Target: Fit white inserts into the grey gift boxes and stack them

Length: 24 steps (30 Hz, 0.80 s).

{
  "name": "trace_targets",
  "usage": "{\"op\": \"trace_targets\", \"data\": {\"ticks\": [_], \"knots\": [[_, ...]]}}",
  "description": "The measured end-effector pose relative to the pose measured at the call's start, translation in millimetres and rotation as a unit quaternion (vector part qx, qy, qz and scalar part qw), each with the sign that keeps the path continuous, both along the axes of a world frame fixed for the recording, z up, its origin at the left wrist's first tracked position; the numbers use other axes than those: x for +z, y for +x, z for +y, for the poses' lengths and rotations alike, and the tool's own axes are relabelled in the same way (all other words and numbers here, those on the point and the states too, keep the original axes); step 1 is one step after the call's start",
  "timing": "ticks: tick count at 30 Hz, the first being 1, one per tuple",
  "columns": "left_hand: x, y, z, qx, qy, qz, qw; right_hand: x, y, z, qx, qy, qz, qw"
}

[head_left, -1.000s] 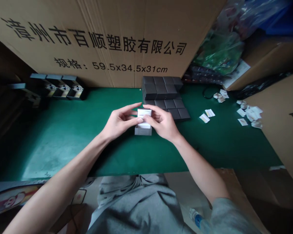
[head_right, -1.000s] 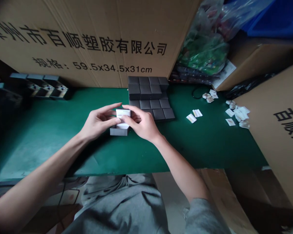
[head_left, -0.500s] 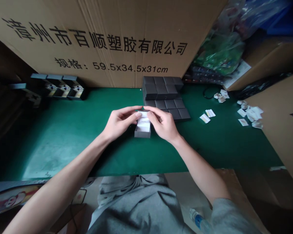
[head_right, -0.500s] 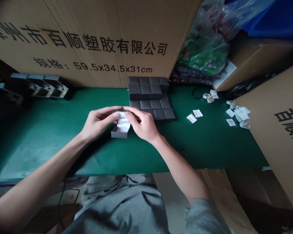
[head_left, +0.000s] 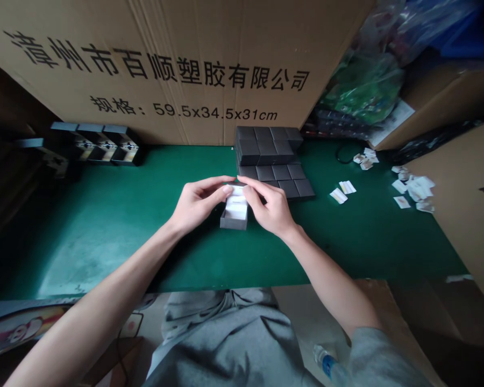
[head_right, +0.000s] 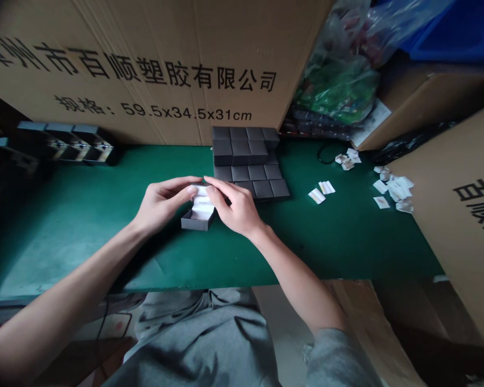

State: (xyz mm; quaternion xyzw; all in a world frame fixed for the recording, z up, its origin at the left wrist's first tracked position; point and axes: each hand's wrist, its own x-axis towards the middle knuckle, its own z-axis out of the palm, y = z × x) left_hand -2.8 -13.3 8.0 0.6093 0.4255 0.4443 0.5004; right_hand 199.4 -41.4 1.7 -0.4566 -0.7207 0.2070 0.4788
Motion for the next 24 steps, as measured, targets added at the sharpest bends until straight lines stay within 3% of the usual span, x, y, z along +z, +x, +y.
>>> {"op": "trace_targets", "data": {"ticks": [12, 24], "knots": [[-8.1, -3.8, 3.0, -0.046, -0.010, -0.009, 0.999, 1.6, 1.1, -2.5, 0.026, 0.025, -0.004, 0.999], [-1.8, -2.4, -1.1, -0.046, 0.011, 0.033, 0.998, 1.7, 1.1, -2.8, 0.024, 0.034, -0.015, 0.999]]}}
